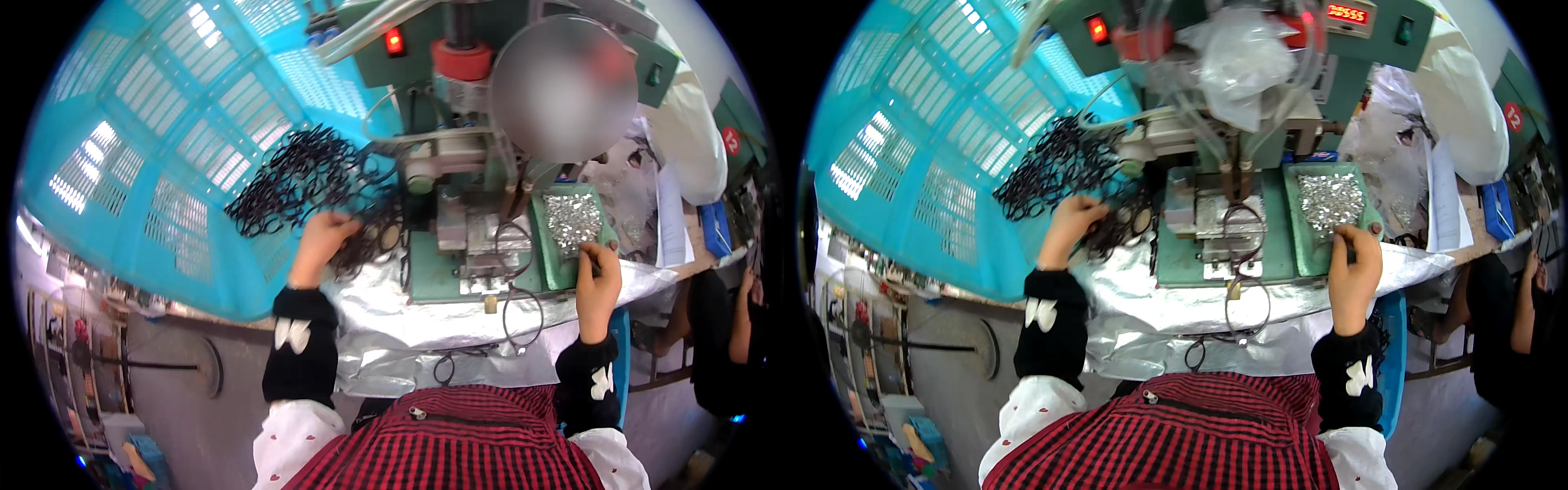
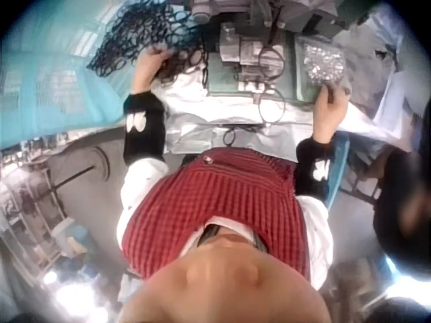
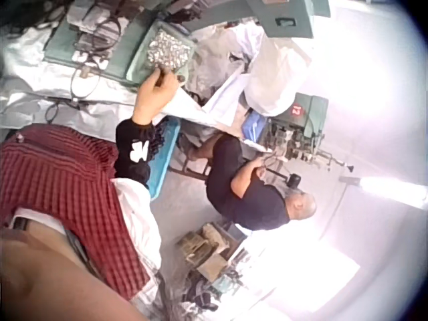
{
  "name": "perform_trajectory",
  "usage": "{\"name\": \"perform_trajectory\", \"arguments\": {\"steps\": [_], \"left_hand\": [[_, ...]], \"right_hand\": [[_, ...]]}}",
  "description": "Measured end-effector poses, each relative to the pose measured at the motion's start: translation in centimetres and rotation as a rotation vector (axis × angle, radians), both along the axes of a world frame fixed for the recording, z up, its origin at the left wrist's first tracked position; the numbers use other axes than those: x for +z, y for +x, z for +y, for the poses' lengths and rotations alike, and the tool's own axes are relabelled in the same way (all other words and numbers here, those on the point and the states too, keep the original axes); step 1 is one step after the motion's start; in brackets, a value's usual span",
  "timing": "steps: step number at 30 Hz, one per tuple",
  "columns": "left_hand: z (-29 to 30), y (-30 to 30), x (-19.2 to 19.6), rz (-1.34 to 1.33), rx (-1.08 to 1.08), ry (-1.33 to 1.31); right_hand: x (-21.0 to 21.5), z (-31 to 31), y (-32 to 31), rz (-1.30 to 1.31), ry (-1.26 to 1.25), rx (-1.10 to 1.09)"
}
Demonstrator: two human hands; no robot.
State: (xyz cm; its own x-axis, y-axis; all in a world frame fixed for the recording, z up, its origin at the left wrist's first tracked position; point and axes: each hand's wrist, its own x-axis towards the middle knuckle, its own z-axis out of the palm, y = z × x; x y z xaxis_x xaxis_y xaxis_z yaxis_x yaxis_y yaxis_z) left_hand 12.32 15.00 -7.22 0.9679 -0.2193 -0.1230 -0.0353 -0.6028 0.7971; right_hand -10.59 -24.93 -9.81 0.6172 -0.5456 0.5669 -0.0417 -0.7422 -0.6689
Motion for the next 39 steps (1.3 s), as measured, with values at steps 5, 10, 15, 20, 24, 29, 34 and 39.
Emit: {"name": "perform_trajectory", "arguments": {"steps": [5, 10, 15, 20, 24, 29, 34, 39], "left_hand": [[2.4, -3.8, 1.2, 0.123, 0.051, -0.117], [-1.8, -7.4, 4.1, 0.098, 0.021, -0.414], [-6.2, -9.5, 3.0, 0.042, 0.045, -0.693], [-7.4, -11.8, 5.8, -0.302, 0.136, -0.869], [-8.6, -10.8, 12.0, -0.742, -0.137, -0.972], [-12.3, -9.6, 16.2, -0.615, -0.077, -0.783], [-13.4, -17.1, 14.5, 0.475, -0.351, -0.833], [-15.5, -16.1, 10.1, 0.856, -0.389, -0.843]], "right_hand": [[2.5, 0.0, -3.9, 0.014, 0.196, -0.006], [8.3, 3.3, 0.7, -0.070, 0.209, 0.393], [9.3, 7.7, 6.1, -0.209, 0.586, 0.466], [8.3, 8.6, 5.9, -0.243, 0.686, 0.435], [9.9, 9.0, 6.4, -0.209, 0.858, 0.562], [11.6, 10.3, 5.0, -0.206, 1.014, 0.542], [9.4, 6.4, 3.4, -0.097, 0.484, 0.588], [5.1, -0.1, 4.3, -0.201, 0.474, 0.172]]}}
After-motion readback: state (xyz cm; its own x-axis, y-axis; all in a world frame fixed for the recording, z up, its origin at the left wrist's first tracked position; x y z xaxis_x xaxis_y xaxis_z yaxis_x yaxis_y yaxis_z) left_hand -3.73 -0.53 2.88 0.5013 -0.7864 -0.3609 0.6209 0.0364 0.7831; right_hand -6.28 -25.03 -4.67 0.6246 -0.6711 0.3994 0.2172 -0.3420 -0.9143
